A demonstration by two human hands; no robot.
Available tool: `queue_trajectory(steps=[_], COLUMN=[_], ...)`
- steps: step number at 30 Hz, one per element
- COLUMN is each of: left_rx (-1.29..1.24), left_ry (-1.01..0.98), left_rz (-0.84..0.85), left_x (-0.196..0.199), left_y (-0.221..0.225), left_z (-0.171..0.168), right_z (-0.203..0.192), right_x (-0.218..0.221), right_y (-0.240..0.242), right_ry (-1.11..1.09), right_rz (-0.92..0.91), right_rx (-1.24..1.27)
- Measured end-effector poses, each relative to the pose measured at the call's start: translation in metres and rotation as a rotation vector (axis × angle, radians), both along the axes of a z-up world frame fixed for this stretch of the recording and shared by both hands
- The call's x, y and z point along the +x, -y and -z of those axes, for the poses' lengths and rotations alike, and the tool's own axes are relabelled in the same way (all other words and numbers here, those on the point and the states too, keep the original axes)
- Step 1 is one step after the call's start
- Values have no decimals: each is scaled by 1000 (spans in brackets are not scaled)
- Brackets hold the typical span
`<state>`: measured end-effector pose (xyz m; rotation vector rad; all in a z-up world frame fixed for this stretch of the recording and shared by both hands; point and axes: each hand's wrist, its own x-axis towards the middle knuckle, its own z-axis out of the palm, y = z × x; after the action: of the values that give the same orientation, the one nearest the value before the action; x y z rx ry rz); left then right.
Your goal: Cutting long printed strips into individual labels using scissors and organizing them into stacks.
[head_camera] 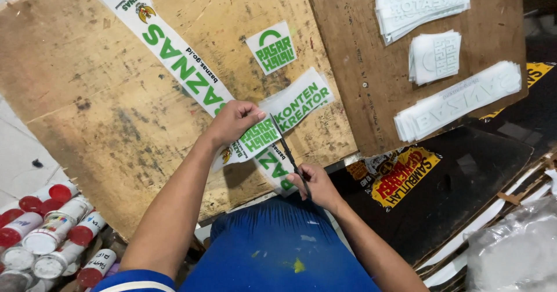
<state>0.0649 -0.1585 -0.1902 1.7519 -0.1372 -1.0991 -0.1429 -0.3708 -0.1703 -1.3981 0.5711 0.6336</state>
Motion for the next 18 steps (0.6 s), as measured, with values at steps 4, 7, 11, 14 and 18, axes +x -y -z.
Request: queue_trajectory(steps=[4, 7, 11, 14, 18], left_rx=[-2, -23, 61, 116, 222], left_ry=[-3, -23, -50, -58, -64], left_rz=[40, 53, 71, 96, 181], left_x=[-4, -5, -2, 0, 2], left_y=[-6, 0, -1, -3, 2], left_z=[33, 21, 33, 46, 65], right_z=[-4, 3, 1, -11, -5], right_x=[6, 13, 19, 26, 31], right_y=[-2, -3, -7, -9, -7], right_ry=[-66, -78, -90, -113, -93], right_rz=[10, 15, 25, 35, 25], right_rx=[6, 11, -6, -21, -9])
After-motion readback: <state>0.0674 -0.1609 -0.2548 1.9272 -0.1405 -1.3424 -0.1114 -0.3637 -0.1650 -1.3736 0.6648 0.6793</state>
